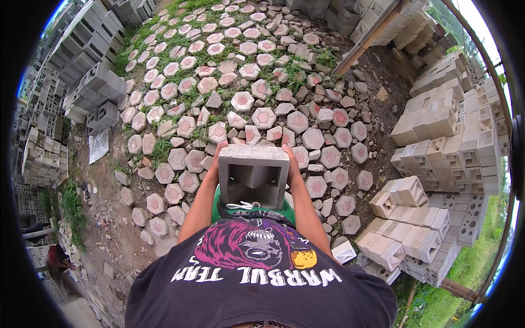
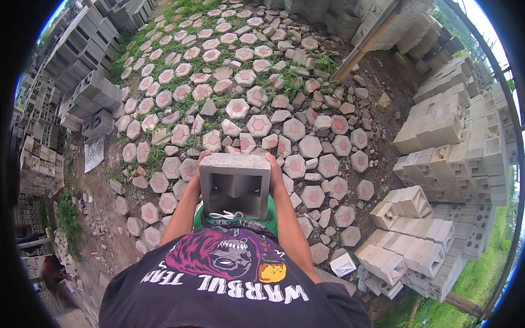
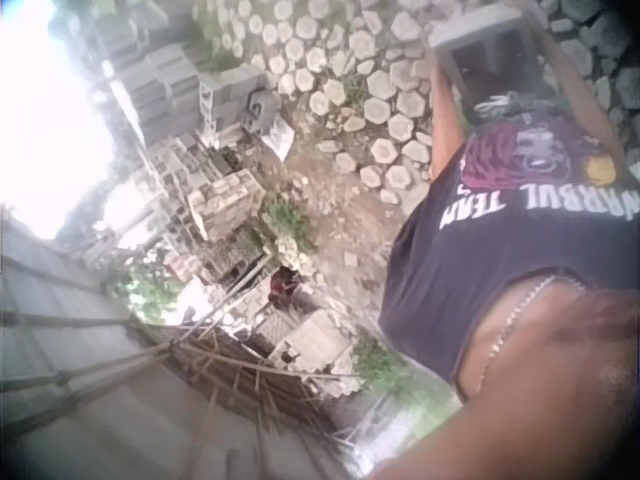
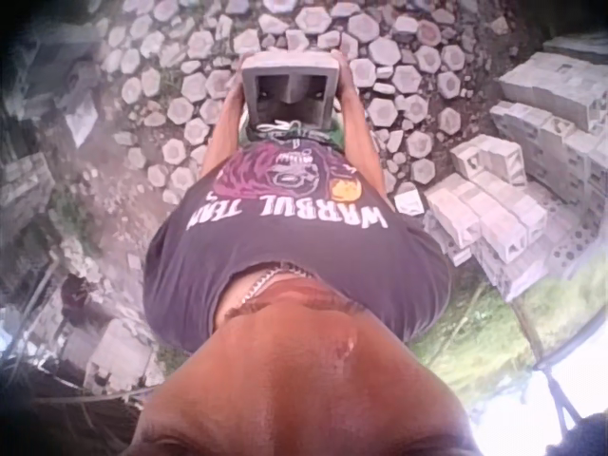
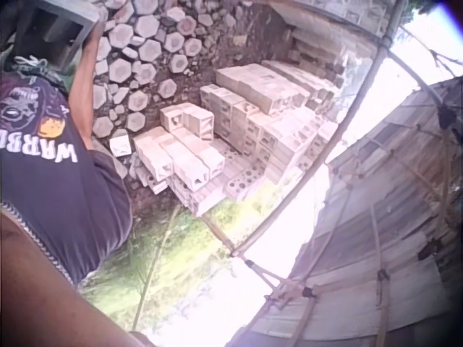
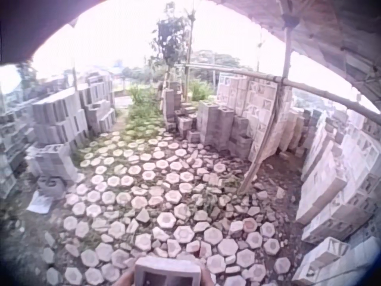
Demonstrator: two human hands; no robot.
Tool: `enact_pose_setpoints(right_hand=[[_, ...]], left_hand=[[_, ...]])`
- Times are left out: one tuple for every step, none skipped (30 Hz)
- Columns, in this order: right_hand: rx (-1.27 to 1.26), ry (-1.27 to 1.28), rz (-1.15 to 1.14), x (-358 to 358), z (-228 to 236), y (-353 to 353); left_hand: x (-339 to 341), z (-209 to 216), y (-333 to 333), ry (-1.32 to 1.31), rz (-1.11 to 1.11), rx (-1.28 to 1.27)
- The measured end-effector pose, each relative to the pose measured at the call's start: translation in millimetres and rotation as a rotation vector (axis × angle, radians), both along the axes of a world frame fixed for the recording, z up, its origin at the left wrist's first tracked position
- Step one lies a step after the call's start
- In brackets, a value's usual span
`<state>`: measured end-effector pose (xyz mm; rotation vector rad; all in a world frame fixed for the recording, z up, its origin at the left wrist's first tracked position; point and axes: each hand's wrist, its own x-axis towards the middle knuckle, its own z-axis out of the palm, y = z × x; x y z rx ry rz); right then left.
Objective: The person picks up hollow concrete blocks from the ground and places them into a stack. They walk back and forth between the pickup area and the stack, repeating the process of lifting and placing the blocks.
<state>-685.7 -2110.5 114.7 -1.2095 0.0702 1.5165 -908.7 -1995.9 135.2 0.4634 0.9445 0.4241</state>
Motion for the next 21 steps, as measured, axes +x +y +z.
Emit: enact_pose_setpoints(right_hand=[[0.005, -0.003, -0.001, 6.7, 1.0, 8.3], [0.011, -0.01, -0.008, 14.7, 1.3, 16.3], [0.018, -0.005, -0.006, 23.1, -5.2, 24.7], [0.025, 0.0, -0.005, 31.3, -15.6, 33.9], [0.032, 0.004, -0.001, 38.0, -18.1, 45.2], [0.036, -0.009, -0.006, 44.7, -20.5, 56.1], [0.04, -0.022, -0.013, 51.3, -22.8, 67.6], [0.043, -0.039, -0.025, 59.6, -25.2, 79.0], [0.038, -0.048, -0.028, 69.8, -29.3, 90.8], [0.032, -0.057, -0.032, 81.9, -33.0, 103.0], [0.033, -0.067, -0.027, 91.1, -28.2, 120.5], [0.037, -0.04, -0.014, 99.6, -22.9, 136.1], [0.042, -0.014, 0.0, 107.3, -17.0, 149.1], [0.056, 0.005, 0.016, 115.1, -7.2, 167.2], [0.053, -0.005, -0.027, 127.1, -11.2, 185.5], [0.049, -0.017, -0.046, 136.7, -14.7, 201.3], [0.042, -0.025, -0.062, 144.5, -16.4, 218.7], [0.036, -0.033, -0.08, 152.5, -17.1, 238.8], [0.072, -0.021, -0.085, 163.0, -17.5, 263.7], [0.061, -0.023, -0.085, 170.7, -16.1, 282.6], [0.049, -0.024, -0.084, 178.4, -15.0, 302.3]], left_hand=[[5.9, -2.4, 7.4, -0.003, 0.02, -0.009], [12.5, -5.4, 15.7, 0.013, 0.023, 0.001], [17.8, -9.4, 24.8, 0.029, 0.024, 0.01], [23.1, -13.1, 34.4, 0.046, 0.024, 0.019], [28.5, -18.7, 44.7, 0.045, 0.03, 0.024], [34.0, -24.3, 55.8, 0.044, 0.034, 0.028], [39.3, -29.9, 67.7, 0.042, 0.037, 0.033], [48.8, -30.2, 79.5, 0.029, 0.028, 0.014], [59.4, -30.5, 92.0, 0.016, 0.017, -0.006], [71.0, -31.0, 105.6, 0.002, 0.005, -0.025], [80.5, -33.5, 121.2, -0.007, 0.003, -0.025], [90.6, -36.1, 137.5, -0.017, 0.001, -0.026], [99.4, -38.4, 155.2, -0.027, -0.001, -0.025], [108.4, -43.3, 176.8, 0.003, -0.002, -0.004], [122.6, -47.0, 198.1, 0.026, -0.008, 0.015], [134.4, -49.9, 218.8, 0.05, -0.01, 0.035], [145.4, -48.4, 234.9, 0.067, -0.001, 0.058], [155.3, -45.2, 253.5, 0.086, 0.007, 0.082], [165.8, -42.3, 283.4, 0.089, -0.002, 0.109], [172.0, -36.8, 302.4, 0.099, -0.013, 0.123], [175.7, -31.7, 317.0, 0.054, -0.023, 0.105]])
